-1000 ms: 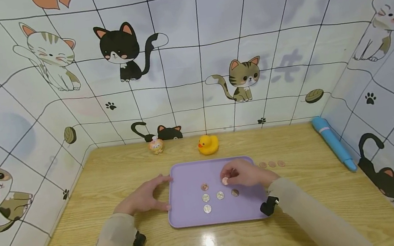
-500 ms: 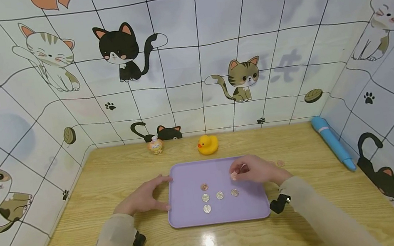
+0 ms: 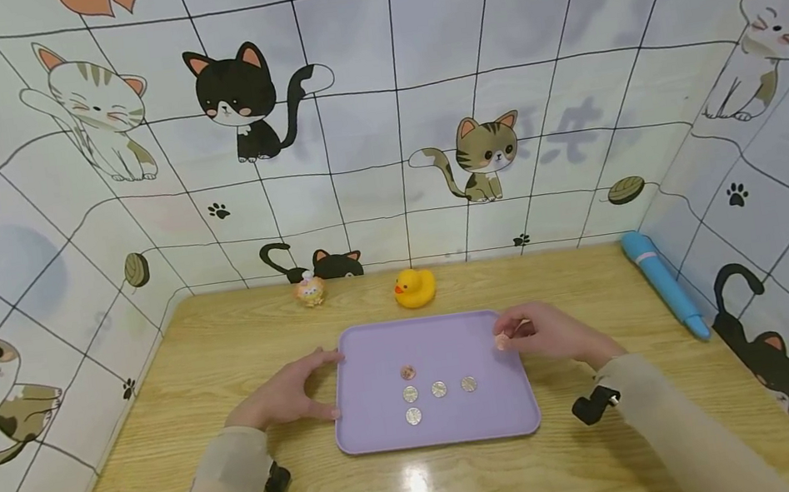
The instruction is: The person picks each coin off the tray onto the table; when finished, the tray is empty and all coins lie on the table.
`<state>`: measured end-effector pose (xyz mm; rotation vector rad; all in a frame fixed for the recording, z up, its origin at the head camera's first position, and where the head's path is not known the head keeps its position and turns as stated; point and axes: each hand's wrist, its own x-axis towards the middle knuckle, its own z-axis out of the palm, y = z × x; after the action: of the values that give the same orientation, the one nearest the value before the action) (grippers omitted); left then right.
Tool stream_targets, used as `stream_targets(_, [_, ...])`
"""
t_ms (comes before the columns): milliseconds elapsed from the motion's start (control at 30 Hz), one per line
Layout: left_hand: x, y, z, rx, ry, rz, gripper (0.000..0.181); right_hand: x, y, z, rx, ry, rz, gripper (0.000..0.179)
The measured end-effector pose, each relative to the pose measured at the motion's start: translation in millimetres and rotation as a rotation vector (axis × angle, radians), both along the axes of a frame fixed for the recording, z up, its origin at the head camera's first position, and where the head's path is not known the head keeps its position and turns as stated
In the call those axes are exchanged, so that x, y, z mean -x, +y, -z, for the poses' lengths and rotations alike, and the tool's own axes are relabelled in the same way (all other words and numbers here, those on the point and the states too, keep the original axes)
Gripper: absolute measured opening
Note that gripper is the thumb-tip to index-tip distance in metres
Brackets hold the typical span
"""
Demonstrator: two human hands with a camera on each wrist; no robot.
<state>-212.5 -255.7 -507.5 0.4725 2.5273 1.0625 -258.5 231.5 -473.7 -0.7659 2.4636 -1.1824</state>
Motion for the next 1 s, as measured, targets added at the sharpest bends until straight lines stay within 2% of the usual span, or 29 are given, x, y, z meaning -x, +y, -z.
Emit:
stream_targets(300, [0.5, -0.2, 1.9, 0.007, 0.001, -0.004, 0.093, -5.1, 23.5, 5.4, -0.014, -0.016, 0.066, 0.026])
stream_targets(633, [1.2, -0.8, 1.5, 0.011, 0.013, 0.007, 0.094, -10.2, 51.9, 13.1, -0.014, 0.044, 0.089, 0.019])
stream_targets(767, [1.2, -0.5, 1.2, 0.011, 0.011, 0.007, 0.094, -13.8, 60.7, 15.3, -0.04, 0.052, 0.109, 0.021])
stream_targets(1000, [0.1, 0.3, 0.2, 0.001, 0.001, 0.0, 0.094, -18.6, 66.7, 20.1, -0.131, 0.106, 0.202, 0.015])
